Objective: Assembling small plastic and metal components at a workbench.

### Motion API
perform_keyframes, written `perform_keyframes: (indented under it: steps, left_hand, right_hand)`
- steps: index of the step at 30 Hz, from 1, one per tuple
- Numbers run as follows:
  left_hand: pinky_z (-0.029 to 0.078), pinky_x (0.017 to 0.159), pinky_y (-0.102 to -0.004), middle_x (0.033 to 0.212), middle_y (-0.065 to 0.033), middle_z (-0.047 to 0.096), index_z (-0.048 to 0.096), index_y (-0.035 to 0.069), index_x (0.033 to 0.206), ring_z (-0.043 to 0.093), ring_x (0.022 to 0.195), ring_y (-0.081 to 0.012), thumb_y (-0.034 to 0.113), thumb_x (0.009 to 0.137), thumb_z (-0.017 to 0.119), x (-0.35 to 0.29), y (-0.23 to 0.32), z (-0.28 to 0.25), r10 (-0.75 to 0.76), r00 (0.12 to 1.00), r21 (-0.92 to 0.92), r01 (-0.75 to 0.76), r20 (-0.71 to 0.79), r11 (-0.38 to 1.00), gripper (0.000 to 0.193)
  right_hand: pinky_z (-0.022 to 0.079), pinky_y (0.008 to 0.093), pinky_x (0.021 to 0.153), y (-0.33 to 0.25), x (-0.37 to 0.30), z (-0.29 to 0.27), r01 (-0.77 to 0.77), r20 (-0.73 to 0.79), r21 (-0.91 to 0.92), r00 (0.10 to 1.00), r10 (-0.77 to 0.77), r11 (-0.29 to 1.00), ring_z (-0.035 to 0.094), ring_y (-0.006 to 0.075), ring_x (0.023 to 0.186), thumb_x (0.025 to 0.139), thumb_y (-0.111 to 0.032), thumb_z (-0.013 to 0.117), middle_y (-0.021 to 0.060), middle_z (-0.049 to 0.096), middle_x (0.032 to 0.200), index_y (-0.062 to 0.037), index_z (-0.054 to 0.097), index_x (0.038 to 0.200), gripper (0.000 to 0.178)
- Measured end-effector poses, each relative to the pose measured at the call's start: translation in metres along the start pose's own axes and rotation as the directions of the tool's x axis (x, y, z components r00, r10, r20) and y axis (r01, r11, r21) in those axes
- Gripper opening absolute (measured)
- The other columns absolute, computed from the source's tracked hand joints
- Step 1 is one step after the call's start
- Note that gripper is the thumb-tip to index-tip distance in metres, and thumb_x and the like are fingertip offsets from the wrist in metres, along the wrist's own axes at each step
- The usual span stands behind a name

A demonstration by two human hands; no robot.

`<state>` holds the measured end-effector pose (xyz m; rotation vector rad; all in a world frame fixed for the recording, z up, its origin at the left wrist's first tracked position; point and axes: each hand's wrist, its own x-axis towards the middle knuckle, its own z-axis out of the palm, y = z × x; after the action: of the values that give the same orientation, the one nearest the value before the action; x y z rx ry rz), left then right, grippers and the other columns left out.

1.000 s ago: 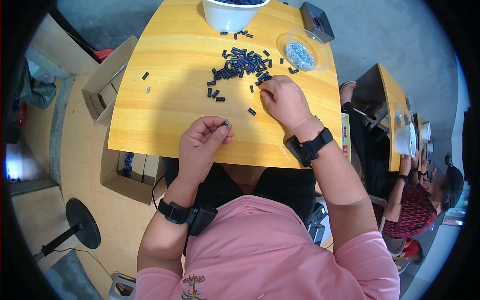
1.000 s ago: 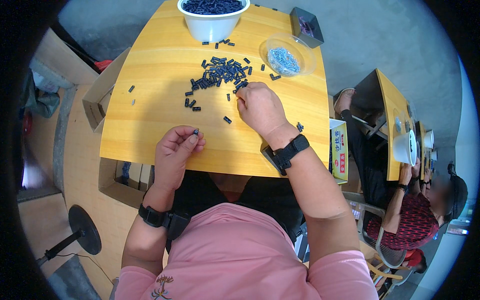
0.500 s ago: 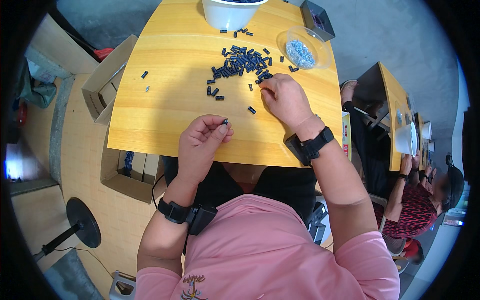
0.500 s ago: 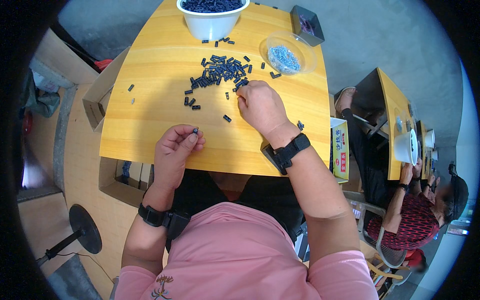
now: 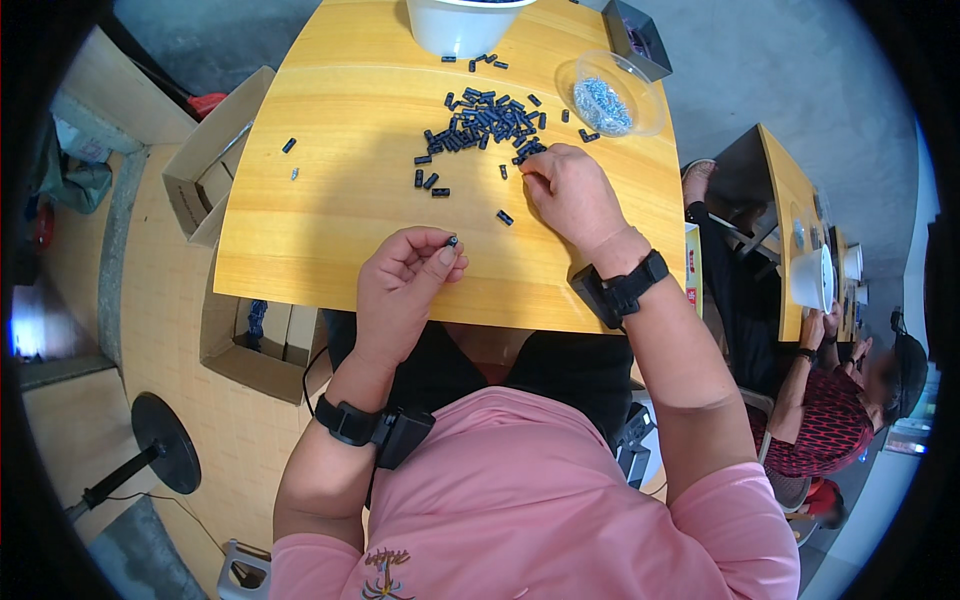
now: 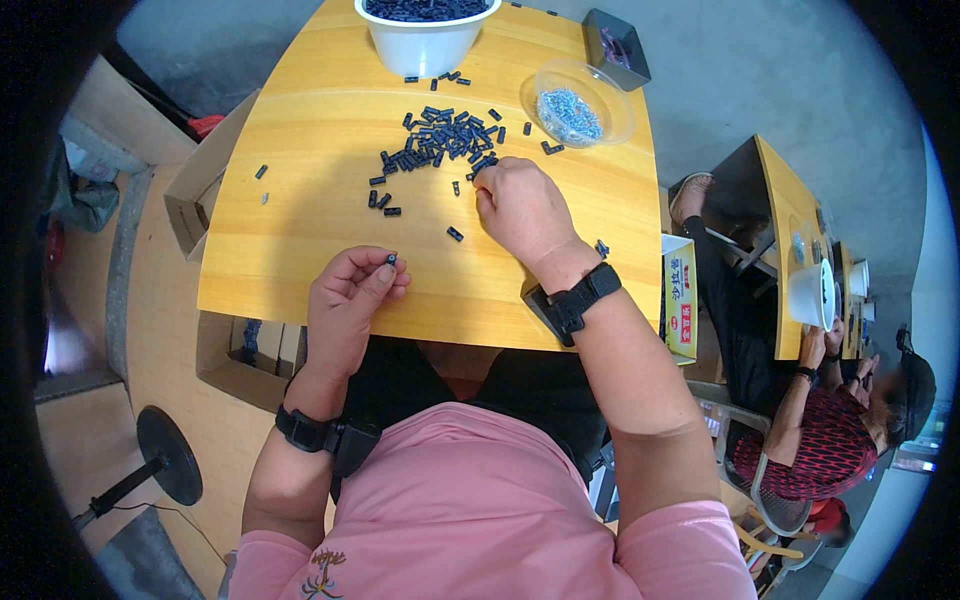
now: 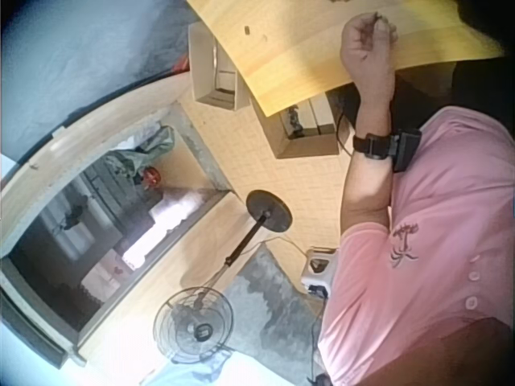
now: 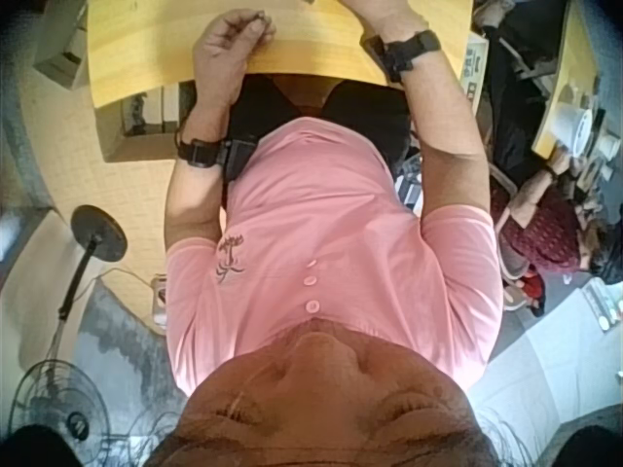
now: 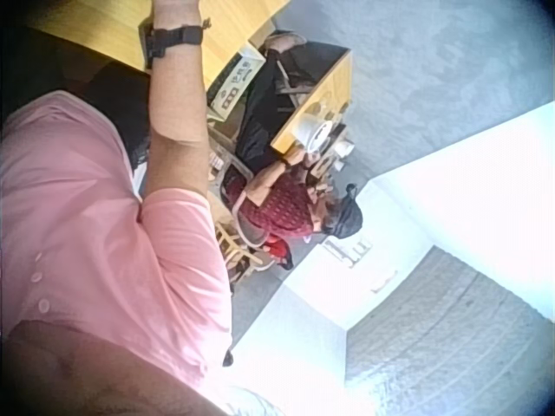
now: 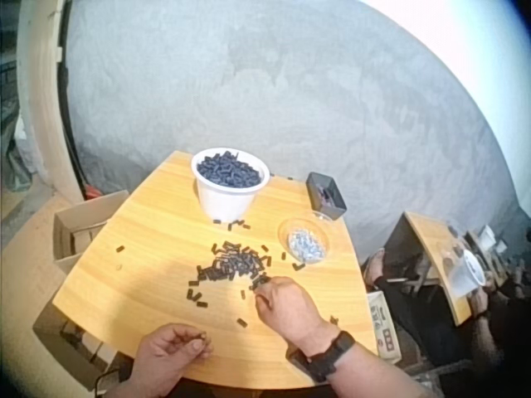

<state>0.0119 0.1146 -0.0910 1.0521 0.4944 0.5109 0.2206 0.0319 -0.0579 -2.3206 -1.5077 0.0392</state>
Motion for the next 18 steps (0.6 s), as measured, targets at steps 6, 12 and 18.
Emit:
perform_keyframes:
  steps: [6,12,18]
  left_hand:
    - [0.051,0.077,-0.0238,0.094,-0.0077,0.064,0.058,0.0,0.103,0.062,0.085,-0.0128,0.008,0.089,0.058,-0.0006,0.0013,0.0006,-0.001,1.0,0.009,0.001,-0.005,1.0,0.016]
    - [0.051,0.077,-0.0238,0.094,-0.0074,0.064,0.058,0.001,0.102,0.062,0.085,-0.0128,0.008,0.089,0.058,-0.0007,0.0002,0.0002,0.016,1.0,0.017,-0.016,0.0,1.0,0.015]
    - [0.051,0.077,-0.0241,0.094,-0.0073,0.064,0.058,0.001,0.102,0.062,0.085,-0.0129,0.008,0.089,0.059,-0.0008,0.0002,0.0006,0.013,1.0,0.013,-0.013,0.0,1.0,0.016]
  right_hand:
    - [0.049,0.0399,0.074,-0.001,-0.0002,-0.0003,-0.007,0.013,0.007,1.0,0.006,1.0,0.059,0.0329,0.079,0.077,-0.007,0.057,0.018,0.06,0.08,-0.0003,0.065,0.08,0.011]
    - [0.048,0.038,0.071,0.0024,-0.0016,0.0012,0.011,-0.006,0.022,1.0,-0.011,1.0,0.059,0.0332,0.077,0.076,-0.008,0.06,0.0169,0.06,0.078,-0.0003,0.066,0.083,0.012]
    - [0.049,0.0393,0.075,0.0007,-0.0026,-0.0006,-0.013,0.021,0.027,1.0,0.012,1.0,0.059,0.0327,0.081,0.077,-0.008,0.058,0.0179,0.06,0.083,0.0001,0.066,0.085,0.014]
